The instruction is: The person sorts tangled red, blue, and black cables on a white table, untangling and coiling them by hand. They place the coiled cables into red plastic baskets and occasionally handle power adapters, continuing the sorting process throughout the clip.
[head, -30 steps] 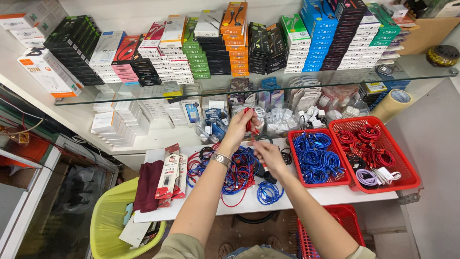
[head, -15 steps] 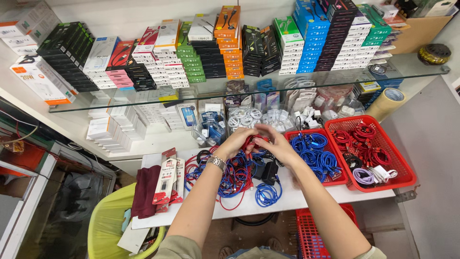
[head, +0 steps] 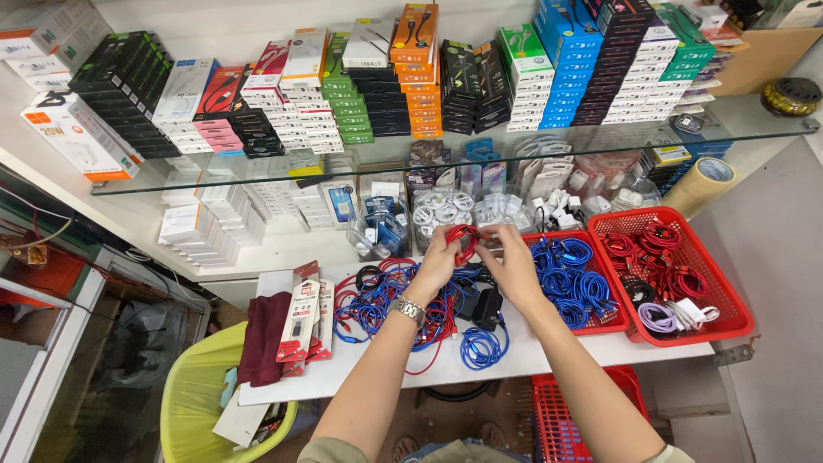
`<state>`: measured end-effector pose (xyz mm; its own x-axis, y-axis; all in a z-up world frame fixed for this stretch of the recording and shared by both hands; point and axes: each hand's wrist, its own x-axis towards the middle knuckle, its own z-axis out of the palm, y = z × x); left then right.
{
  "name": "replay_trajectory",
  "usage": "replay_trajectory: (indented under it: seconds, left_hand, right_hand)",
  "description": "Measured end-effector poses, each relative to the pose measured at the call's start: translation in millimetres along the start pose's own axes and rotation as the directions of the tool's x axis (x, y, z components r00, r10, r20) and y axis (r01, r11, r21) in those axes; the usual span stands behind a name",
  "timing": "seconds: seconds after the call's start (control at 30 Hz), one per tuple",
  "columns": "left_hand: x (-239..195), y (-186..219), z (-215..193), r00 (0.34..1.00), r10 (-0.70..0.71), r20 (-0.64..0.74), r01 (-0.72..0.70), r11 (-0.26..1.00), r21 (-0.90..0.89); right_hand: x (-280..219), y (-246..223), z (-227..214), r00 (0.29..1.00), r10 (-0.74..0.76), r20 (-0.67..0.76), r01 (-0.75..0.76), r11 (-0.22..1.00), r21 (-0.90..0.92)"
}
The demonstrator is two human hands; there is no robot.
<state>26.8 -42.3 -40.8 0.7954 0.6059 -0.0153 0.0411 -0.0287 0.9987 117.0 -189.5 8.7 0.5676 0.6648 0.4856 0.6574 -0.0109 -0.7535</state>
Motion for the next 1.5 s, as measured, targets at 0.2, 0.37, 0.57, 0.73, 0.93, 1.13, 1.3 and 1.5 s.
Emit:
replay_trajectory:
  seconds: [0.2, 0.37, 0.57, 0.73, 0.93, 1.13, 1.3, 1.5]
  left_hand:
    - [-3, 6, 1, 0.992, 0.103, -0.072, -0.081, 0.961, 0.264]
    - [3, 2, 10, 0.984, 0.172, -0.048, -0.156, 0.958, 0.242]
    - [25, -8, 19, 0.997, 0.018, 0.074, -0.009, 0.993, -0.121]
    - [33, -7, 37, 0.977, -0.046, 0.208, 0.097, 0.965, -0.242]
    - [49, -4, 72, 0.968, -0.037, 0.250, 0.076, 0.986, -0.148]
    - [85, -21, 168, 0.965, -0.045, 0.259, 0.064, 0.996, -0.068]
    - [128, -57, 267, 0.971, 0.066, 0.231, -0.042, 0.993, -0.111]
    - [164, -74, 331, 0.954, 0.253, 0.159, -0.297, 0.858, 0.419]
  right_hand:
    - [13, -53, -14, 0.973, -0.227, 0.053, 0.222, 0.836, -0.501]
    - [21, -60, -10, 0.997, 0.029, 0.072, -0.003, 0.942, -0.335]
    - [16, -15, -9, 0.998, 0.069, 0.002, -0.068, 0.994, -0.082]
    - [19, 28, -34, 0.950, 0.288, 0.125, -0.314, 0.871, 0.377]
    - [19, 68, -90, 0.711, 0.453, 0.537, -0.701, 0.517, 0.492]
    - [-7, 135, -131, 0.789, 0.571, 0.226, -0.565, 0.532, 0.630]
    - [-21, 219, -184, 0.736, 0.670, -0.100, -0.527, 0.659, 0.536]
    - [-11, 305, -203, 0.599, 0.748, -0.287, -0.681, 0.664, 0.308]
